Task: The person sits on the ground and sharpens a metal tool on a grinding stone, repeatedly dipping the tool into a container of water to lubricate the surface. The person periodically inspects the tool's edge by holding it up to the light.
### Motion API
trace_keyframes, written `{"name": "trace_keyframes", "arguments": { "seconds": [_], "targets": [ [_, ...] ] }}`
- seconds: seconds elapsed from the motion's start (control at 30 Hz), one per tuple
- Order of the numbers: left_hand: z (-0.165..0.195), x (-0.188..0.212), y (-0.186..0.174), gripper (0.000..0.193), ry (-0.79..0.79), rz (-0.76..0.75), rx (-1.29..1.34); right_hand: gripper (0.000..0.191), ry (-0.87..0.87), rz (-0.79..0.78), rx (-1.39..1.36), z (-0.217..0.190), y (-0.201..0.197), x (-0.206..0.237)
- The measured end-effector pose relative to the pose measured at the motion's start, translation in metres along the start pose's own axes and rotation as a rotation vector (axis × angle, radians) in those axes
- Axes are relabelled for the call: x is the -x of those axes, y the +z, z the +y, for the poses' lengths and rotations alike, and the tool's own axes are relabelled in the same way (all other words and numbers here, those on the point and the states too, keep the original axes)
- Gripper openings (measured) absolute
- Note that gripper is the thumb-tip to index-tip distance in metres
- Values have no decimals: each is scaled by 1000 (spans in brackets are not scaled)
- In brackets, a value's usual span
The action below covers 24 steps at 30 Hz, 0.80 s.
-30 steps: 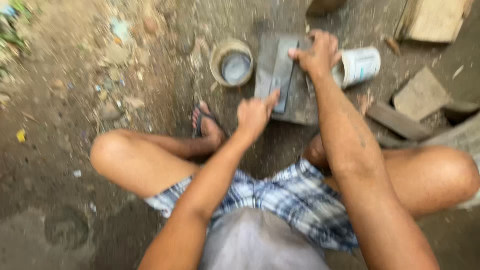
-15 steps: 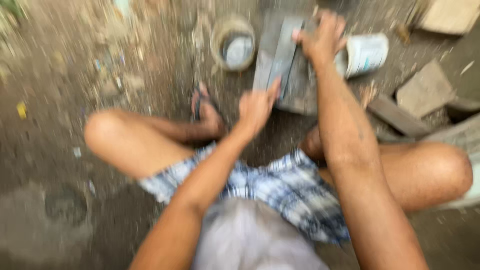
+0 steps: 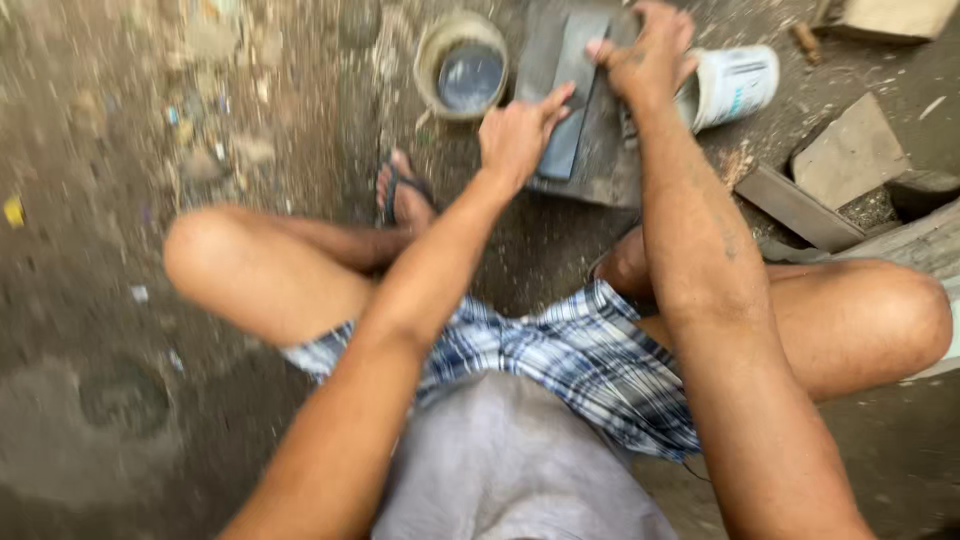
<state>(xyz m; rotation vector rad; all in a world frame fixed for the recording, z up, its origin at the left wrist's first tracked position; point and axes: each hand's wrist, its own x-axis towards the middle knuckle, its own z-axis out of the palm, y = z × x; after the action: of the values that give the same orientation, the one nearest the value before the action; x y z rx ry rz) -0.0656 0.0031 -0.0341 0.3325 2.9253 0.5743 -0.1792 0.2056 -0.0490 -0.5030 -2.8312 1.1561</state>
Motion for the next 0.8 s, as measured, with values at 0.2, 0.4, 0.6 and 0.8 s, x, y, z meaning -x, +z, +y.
{"name": "trace_keyframes", "arguments": {
  "seconds": [0.2, 0.4, 0.6, 0.8],
  "targets": [
    [3, 4, -1, 40, 123, 198, 53, 77, 28, -50, 60, -1, 0, -3],
    [15, 24, 2, 42, -97, 35, 20, 75, -39, -17, -5, -7, -3, 0],
    [16, 16, -3, 36, -72, 177, -14, 74, -77, -26, 41, -3, 6, -7],
    [15, 22, -13, 40, -123, -161, 0, 80, 70, -94, 36, -6, 6, -9]
  ]
}}
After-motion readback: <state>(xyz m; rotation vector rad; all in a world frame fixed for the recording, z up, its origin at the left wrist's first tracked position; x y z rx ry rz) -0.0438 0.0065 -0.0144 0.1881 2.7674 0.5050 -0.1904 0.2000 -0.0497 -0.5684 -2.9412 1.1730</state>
